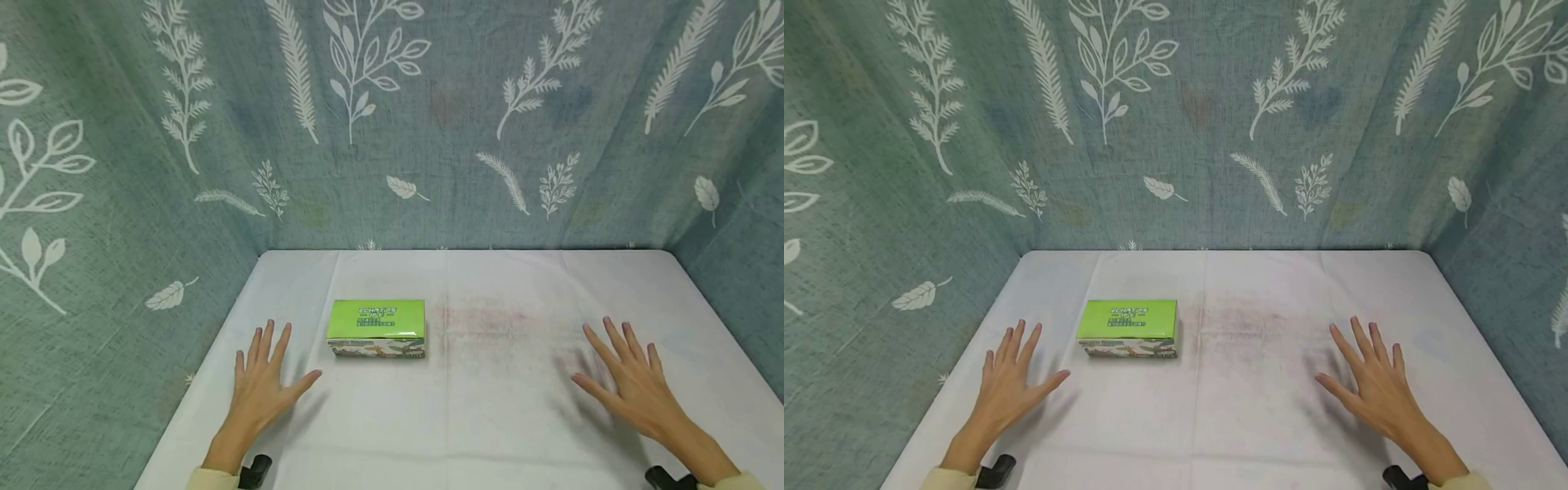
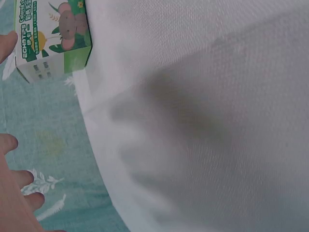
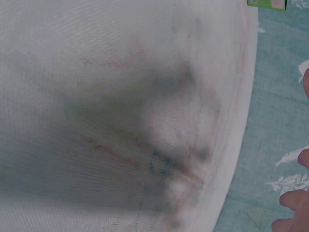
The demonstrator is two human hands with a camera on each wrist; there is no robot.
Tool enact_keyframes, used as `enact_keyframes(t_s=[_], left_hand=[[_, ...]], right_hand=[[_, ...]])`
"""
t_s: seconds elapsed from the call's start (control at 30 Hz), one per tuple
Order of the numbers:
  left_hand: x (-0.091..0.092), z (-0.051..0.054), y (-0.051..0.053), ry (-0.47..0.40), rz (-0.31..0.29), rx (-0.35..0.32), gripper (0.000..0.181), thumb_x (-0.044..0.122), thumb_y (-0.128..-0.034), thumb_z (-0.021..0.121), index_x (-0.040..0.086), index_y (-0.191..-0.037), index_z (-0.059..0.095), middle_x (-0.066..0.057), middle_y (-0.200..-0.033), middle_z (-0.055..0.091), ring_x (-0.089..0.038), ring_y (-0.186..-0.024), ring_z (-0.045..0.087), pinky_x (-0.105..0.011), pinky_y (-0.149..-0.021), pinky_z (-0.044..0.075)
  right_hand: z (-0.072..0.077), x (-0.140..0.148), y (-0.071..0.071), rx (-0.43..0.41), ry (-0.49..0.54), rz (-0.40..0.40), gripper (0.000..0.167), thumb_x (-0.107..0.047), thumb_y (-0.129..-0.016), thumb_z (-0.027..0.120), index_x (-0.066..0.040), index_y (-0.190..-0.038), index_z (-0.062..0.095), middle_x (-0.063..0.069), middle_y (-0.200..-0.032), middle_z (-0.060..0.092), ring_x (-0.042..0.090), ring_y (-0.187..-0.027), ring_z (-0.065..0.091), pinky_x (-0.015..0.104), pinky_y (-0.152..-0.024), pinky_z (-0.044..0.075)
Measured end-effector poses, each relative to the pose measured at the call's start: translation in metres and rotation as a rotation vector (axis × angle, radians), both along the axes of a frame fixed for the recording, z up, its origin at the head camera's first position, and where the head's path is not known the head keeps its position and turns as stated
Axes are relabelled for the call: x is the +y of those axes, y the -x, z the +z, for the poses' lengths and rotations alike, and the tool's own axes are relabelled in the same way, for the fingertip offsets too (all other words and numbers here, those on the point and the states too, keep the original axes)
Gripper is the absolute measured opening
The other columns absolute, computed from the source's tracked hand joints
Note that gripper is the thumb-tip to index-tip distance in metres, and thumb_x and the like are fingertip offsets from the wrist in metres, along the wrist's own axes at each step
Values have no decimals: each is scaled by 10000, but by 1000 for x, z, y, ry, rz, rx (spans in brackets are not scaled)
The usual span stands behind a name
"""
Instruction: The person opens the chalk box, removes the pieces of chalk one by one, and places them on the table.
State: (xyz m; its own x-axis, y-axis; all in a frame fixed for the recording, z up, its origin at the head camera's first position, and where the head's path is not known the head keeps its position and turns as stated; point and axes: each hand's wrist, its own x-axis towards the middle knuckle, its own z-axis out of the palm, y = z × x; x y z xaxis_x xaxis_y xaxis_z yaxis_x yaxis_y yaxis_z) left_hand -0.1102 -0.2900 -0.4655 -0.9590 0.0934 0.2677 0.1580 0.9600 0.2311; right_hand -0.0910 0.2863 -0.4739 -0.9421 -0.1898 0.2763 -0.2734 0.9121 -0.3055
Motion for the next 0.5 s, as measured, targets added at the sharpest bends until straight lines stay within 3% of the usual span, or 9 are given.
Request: enact_keyframes(t_s=[0.5], left_hand=[[1,6,2,-33,-16,21,980,629,-772,648,180,-1528,215,-153,-1556,148,-378,-1414,104,-722,-1025,134]], right_hand=[[12,-3,2,29,12,32,870,-468,-839,665,-219,-1532,202,165,-1565,104,362,-1428,-23,730,-1035,-41]])
